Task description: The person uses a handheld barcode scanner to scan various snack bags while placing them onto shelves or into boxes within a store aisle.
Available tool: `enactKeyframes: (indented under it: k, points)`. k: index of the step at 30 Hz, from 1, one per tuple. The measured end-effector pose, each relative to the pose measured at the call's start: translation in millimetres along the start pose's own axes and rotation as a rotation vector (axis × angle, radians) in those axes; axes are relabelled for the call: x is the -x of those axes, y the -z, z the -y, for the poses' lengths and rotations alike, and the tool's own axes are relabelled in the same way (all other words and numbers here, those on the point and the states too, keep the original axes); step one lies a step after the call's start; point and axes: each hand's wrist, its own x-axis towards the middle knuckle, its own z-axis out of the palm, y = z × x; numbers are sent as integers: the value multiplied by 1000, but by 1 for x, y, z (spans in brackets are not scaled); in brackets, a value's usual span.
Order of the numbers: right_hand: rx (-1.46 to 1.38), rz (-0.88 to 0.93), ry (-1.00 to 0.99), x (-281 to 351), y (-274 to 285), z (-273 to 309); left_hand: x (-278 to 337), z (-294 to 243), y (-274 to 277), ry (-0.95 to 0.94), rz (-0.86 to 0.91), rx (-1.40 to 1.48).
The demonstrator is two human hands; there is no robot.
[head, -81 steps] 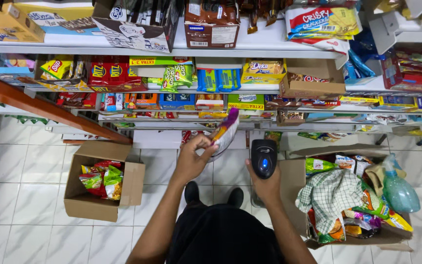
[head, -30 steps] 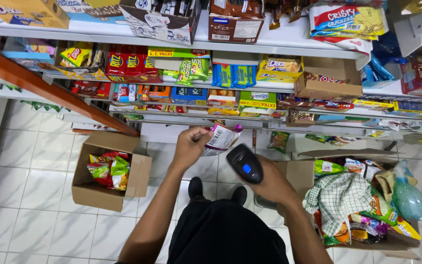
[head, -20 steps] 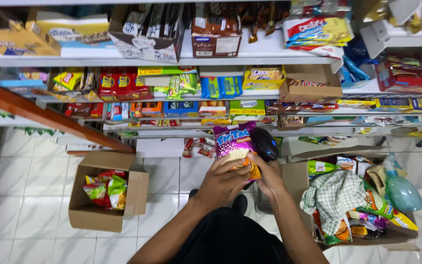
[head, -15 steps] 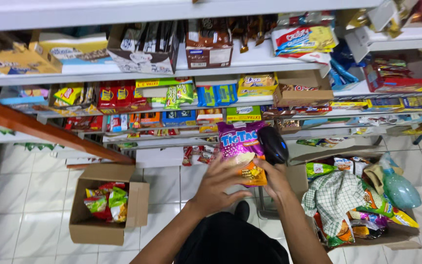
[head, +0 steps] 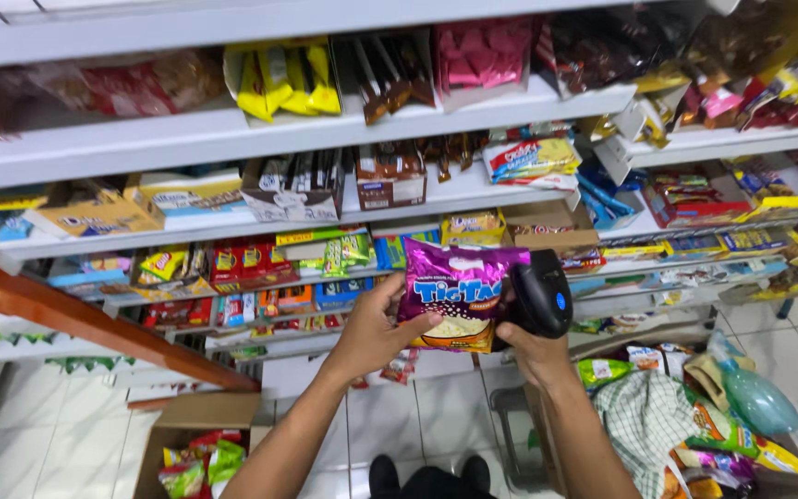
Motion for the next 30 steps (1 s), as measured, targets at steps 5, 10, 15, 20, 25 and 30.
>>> enactKeyframes:
  k: [5,10,15,20,25,30]
  points:
    - [11,-126,64,-22,-30,10,-11,-16,7,-198,23,-8]
    - [39,-126,154,-33,-30,26,-35,-20,11,-139,48,29]
    - [312,-277,297,-38,-23,74,-76,-46,-11,-252,106,-54]
    - [721,-436,560,-45,-13,152,-141,-91,-64,-536,42,-124]
    - [975,-502,680,-87,15,225,-213,-139,-130,-508,12,-30]
    - [834,-517,853,-147,52,281,-272,-185,-175,-677,-60,-248]
